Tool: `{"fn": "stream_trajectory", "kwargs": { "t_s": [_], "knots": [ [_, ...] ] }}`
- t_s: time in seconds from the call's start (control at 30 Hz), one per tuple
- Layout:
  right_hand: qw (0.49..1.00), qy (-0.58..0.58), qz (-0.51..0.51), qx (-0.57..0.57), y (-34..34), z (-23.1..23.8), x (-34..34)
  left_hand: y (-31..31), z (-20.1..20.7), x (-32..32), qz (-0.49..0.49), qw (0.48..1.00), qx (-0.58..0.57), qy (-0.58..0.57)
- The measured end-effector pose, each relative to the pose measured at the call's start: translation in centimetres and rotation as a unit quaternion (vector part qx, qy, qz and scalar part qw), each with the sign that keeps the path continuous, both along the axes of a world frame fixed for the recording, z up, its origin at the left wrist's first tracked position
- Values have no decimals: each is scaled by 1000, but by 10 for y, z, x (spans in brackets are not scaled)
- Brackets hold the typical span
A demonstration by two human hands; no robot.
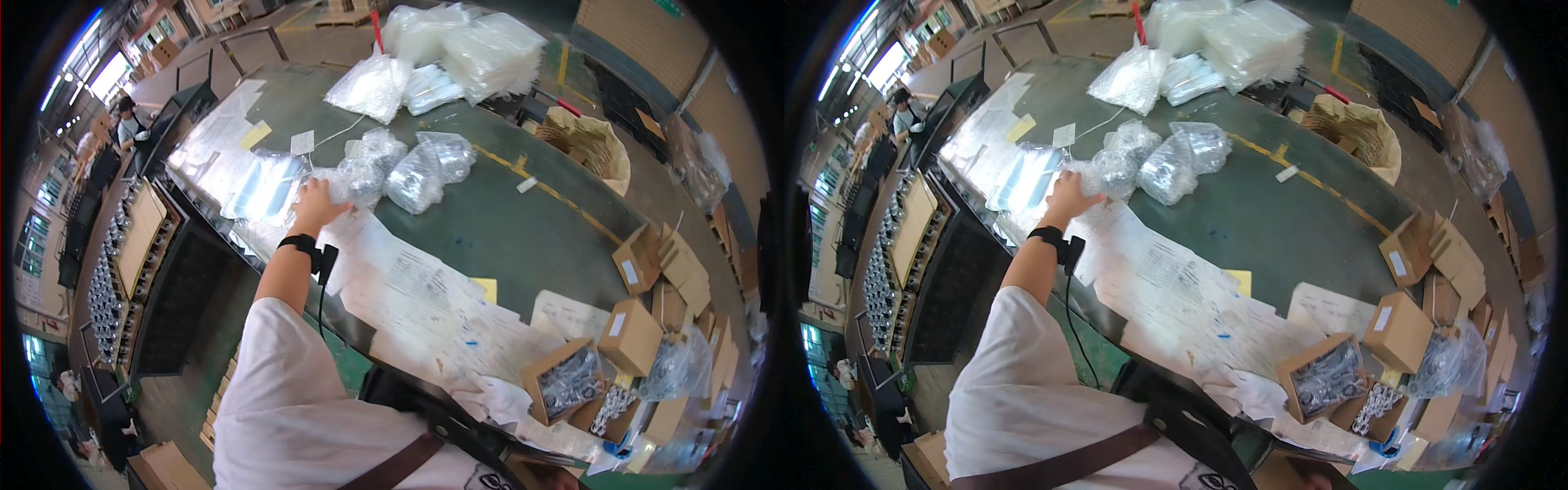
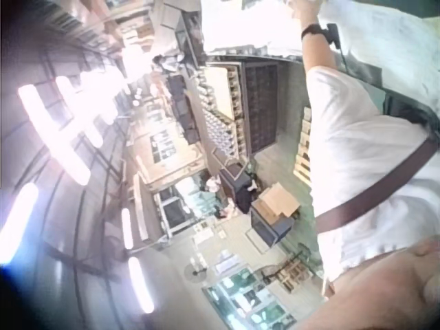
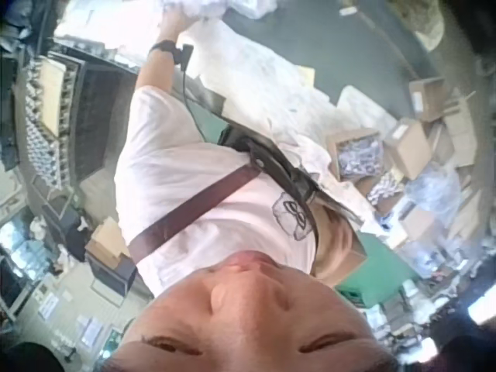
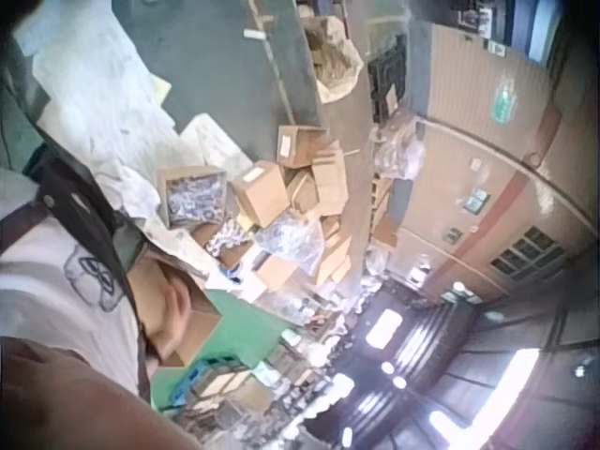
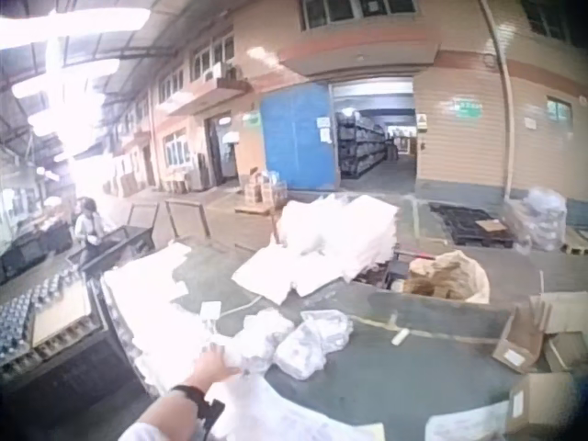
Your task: Packing metal cylinders and small components into cardboard boxes and stacking the boxes on a pallet.
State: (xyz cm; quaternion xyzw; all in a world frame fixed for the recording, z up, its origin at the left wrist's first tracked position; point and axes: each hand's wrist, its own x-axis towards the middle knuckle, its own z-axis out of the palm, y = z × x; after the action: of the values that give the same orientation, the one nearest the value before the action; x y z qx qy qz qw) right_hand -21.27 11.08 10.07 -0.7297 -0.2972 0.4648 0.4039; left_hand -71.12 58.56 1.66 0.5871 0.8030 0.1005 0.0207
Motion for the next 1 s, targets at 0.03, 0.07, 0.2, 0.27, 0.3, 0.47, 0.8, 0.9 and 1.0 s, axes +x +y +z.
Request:
{"fn": "stream_trajectory", "kwargs": {
  "t_s": [0.03,0.07,0.2,0.27,0.3,0.47,0.8,0.9,1.0],
  "knots": [
    [1000,-13,4,-9,24,24,-22,12,-5,-1,-28,998,-52,18],
    [1000,0,-5,21,78,-14,-35,30,-10,11,-75,992,-100,33],
    [959,-42,260,100,296,-34,-127,11,-57,-17,-137,990,8,-20],
    [944,-26,311,106,401,-60,-168,10,-58,-30,-105,993,24,-39],
    [966,22,253,46,444,-61,-194,9,-57,-29,-67,995,45,-55],
    [971,199,35,-128,580,-134,-244,39,-75,-51,-50,976,118,-177],
    [962,269,47,-4,606,-157,-272,88,-47,-47,-147,958,-237,70],
    [981,188,45,-8,584,-147,-261,85,-24,-51,-205,943,-260,26],
    [986,-73,150,-13,556,-83,-265,72,-50,-100,-274,919,-276,-65]
  ]
}}
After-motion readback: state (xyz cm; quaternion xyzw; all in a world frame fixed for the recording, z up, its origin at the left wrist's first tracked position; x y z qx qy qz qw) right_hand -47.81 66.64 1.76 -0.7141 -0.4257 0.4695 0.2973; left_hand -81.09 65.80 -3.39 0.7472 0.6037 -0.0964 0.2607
